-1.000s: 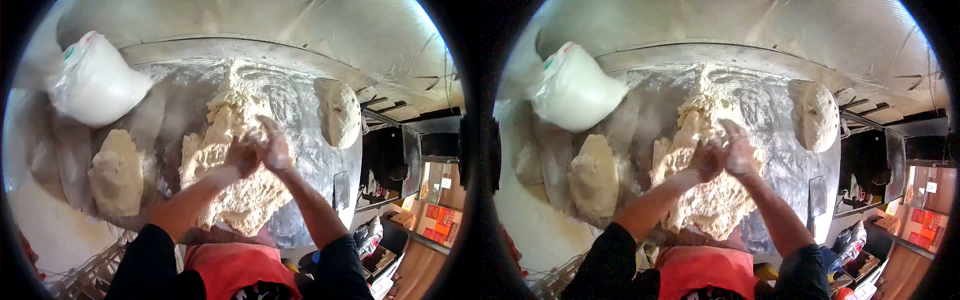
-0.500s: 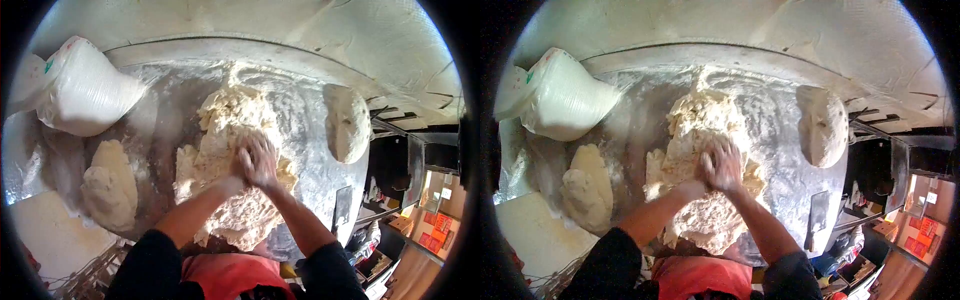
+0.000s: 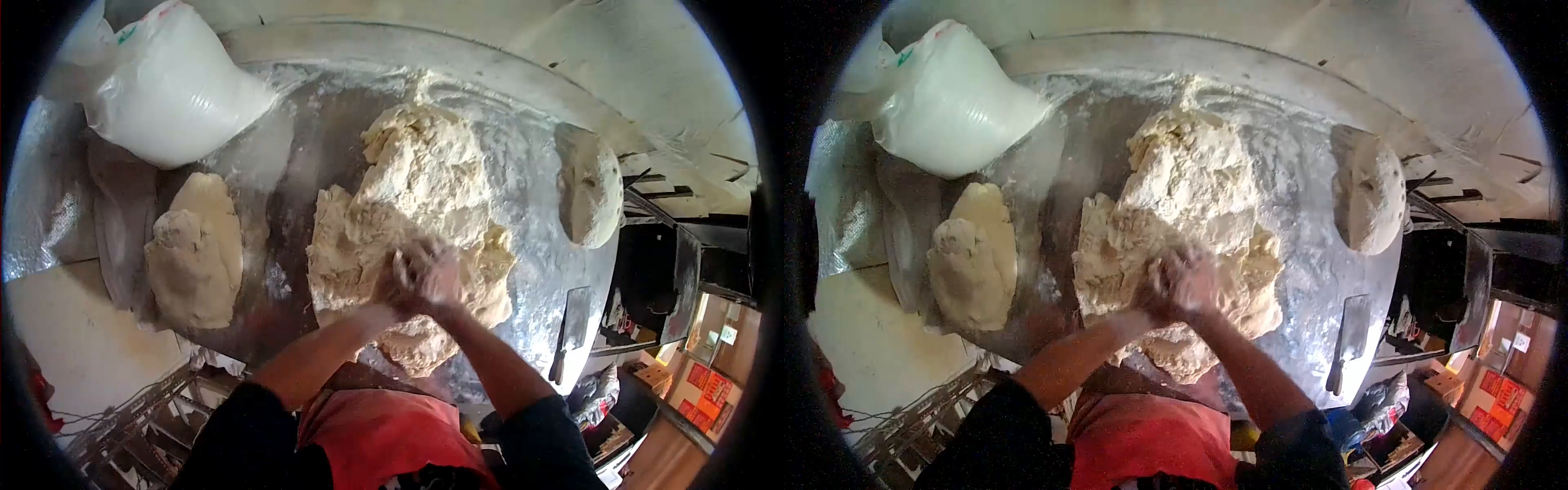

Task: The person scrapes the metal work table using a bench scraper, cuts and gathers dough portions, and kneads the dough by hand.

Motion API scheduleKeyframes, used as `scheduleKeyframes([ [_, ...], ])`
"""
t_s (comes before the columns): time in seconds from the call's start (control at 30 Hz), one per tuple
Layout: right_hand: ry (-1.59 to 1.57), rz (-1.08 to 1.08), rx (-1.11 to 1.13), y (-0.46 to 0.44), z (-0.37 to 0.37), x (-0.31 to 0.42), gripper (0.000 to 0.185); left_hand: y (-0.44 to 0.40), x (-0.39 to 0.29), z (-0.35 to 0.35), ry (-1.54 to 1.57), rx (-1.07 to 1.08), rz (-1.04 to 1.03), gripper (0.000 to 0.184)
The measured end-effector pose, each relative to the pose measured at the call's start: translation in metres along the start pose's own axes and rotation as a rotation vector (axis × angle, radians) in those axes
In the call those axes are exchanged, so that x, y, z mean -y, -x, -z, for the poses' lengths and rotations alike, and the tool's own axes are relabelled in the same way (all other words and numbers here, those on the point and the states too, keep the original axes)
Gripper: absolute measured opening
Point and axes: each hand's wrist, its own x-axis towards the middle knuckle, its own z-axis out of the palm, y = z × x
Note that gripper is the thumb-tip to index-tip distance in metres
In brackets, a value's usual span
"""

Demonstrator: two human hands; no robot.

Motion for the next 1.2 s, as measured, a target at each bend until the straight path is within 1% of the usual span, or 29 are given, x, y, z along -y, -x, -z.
scheduleKeyframes([
  [0.03,0.656,0.300,0.019,0.015,-0.007,0.003,0.064,0.011,0.006,-0.025,0.450,0.022,0.165,0.064],
  [0.07,0.830,0.456,0.029,0.021,-0.015,-0.009,0.067,0.021,0.013,-0.049,1.123,-0.073,0.345,0.061],
  [0.1,0.860,0.484,0.068,0.018,-0.017,-0.024,0.071,0.032,0.019,-0.075,1.570,-0.240,0.501,0.058],
  [0.13,0.900,0.419,0.147,0.014,-0.016,-0.049,0.075,0.042,0.020,-0.079,1.079,-0.232,0.442,0.063],
  [0.17,0.951,0.260,0.276,0.016,-0.015,-0.090,0.080,0.065,0.009,-0.075,0.600,-0.187,0.365,0.068],
  [0.2,1.022,0.229,0.317,0.020,-0.013,-0.125,0.084,0.053,0.011,-0.054,0.459,-0.152,0.326,0.070],
  [0.27,0.920,0.433,0.082,0.007,-0.017,-0.004,0.067,0.030,0.014,-0.012,0.173,-0.103,0.242,0.074],
  [0.3,0.802,0.277,0.097,-0.009,-0.019,0.026,0.051,0.015,0.012,0.012,-0.044,-0.172,0.143,0.069],
  [0.33,0.806,0.288,0.089,-0.025,-0.017,0.046,0.051,0.005,0.011,0.035,-0.258,-0.225,0.051,0.063],
  [0.37,0.819,0.353,0.073,-0.041,-0.017,0.059,0.048,-0.019,0.025,0.062,0.276,0.005,0.128,0.058],
  [0.4,0.828,0.412,0.063,-0.058,-0.017,0.071,0.045,-0.027,0.035,0.072,-0.088,-0.170,0.049,0.057],
  [0.47,0.791,0.457,-0.049,-0.101,-0.015,0.120,0.047,-0.069,0.072,0.071,0.109,0.002,0.098,0.065],
  [0.5,0.749,0.164,0.151,-0.121,-0.020,0.088,0.049,-0.074,0.085,0.054,0.120,0.024,0.105,0.065],
  [0.53,0.746,-0.138,0.325,-0.142,-0.025,0.068,0.052,-0.081,0.099,0.033,0.103,-0.183,0.154,0.065],
  [0.57,0.794,0.174,0.197,-0.155,-0.027,0.045,0.054,-0.092,0.117,0.009,0.083,-0.394,0.204,0.065],
  [0.6,0.865,0.327,0.121,-0.173,-0.035,0.026,0.055,-0.117,0.125,0.055,0.100,-0.218,0.132,0.070],
  [0.63,0.952,0.332,0.142,-0.192,-0.040,0.017,0.056,-0.140,0.161,-0.010,-0.044,-0.543,0.091,0.069],
  [0.7,1.121,0.269,0.201,-0.203,-0.048,0.004,0.058,-0.128,0.161,0.003,0.003,-0.364,0.069,0.075],
  [0.73,0.884,0.249,0.116,-0.219,-0.042,0.012,0.057,-0.147,0.168,0.013,-0.021,-0.413,0.043,0.075],
  [0.8,0.638,0.209,0.063,-0.206,-0.039,0.023,0.055,-0.139,0.159,0.016,0.182,-0.428,0.083,0.073],
  [0.83,0.785,0.211,0.081,-0.189,-0.041,0.044,0.055,-0.120,0.155,0.002,0.555,-0.254,0.311,0.070],
  [0.87,0.932,0.234,0.088,-0.183,-0.043,0.068,0.055,-0.108,0.153,-0.011,0.586,-0.150,0.417,0.064],
  [0.9,0.912,0.401,-0.026,-0.153,-0.046,0.091,0.058,-0.097,0.144,-0.006,0.606,-0.041,0.522,0.058],
  [0.93,0.694,0.318,0.040,-0.134,-0.054,0.048,0.045,-0.059,0.115,-0.006,0.641,-0.100,0.466,0.054],
  [0.97,0.701,0.353,0.123,-0.091,-0.052,0.065,0.050,-0.021,0.085,-0.004,0.674,-0.156,0.406,0.049],
  [1.03,0.842,0.520,0.154,-0.057,-0.056,0.036,0.055,0.007,0.072,-0.017,1.403,-0.456,0.209,0.046],
  [1.07,0.909,0.607,0.161,-0.039,-0.057,0.021,0.057,0.007,0.077,-0.047,1.175,-0.656,0.140,0.042],
  [1.1,0.819,0.467,0.298,-0.054,-0.056,-0.001,0.054,0.008,0.082,-0.080,0.918,-0.857,0.118,0.039],
  [1.2,0.726,0.672,0.149,-0.075,-0.048,0.017,0.051,-0.015,0.110,0.008,0.518,-0.107,0.184,0.040],
])
